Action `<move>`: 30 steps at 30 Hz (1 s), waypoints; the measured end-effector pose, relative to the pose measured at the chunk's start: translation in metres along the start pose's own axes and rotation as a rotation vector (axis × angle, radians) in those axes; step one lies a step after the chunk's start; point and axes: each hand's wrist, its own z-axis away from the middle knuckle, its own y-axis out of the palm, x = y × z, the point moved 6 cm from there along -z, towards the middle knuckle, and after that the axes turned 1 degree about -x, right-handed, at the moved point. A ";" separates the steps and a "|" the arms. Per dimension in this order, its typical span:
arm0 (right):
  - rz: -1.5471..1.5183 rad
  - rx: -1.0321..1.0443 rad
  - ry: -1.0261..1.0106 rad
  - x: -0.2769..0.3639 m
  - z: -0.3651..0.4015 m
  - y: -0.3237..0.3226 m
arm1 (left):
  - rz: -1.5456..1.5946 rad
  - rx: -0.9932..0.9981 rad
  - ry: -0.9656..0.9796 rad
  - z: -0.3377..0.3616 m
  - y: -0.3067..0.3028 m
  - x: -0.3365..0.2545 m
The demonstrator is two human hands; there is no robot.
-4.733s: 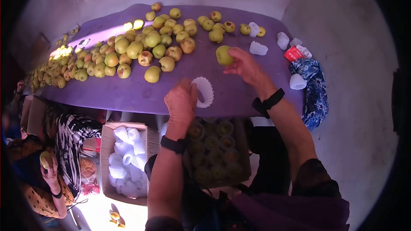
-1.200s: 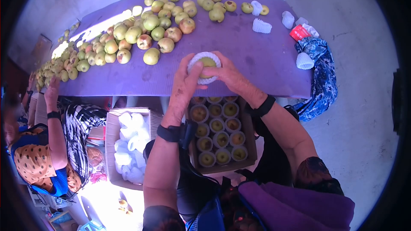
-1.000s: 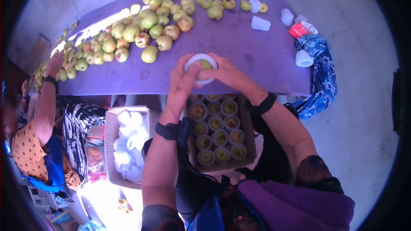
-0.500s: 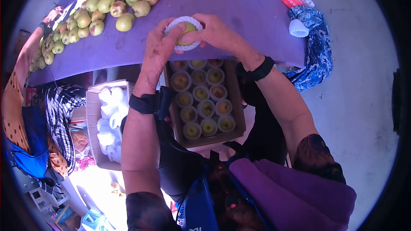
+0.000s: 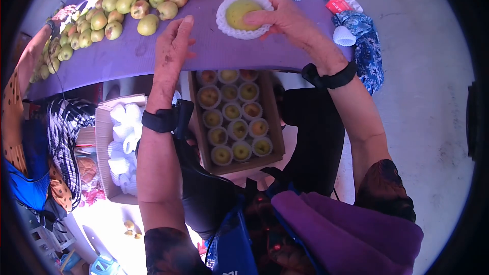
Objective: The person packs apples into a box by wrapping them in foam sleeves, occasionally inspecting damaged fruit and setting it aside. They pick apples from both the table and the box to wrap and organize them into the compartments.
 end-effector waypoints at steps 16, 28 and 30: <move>-0.302 -0.034 0.441 -0.098 0.146 0.045 | -0.117 0.008 0.062 0.007 -0.029 0.001; -0.453 -0.159 0.810 -0.224 0.217 0.116 | -0.223 0.062 0.103 0.013 -0.035 0.000; -0.495 -0.186 0.785 -0.224 0.211 0.117 | -0.221 0.054 0.107 0.012 -0.034 -0.001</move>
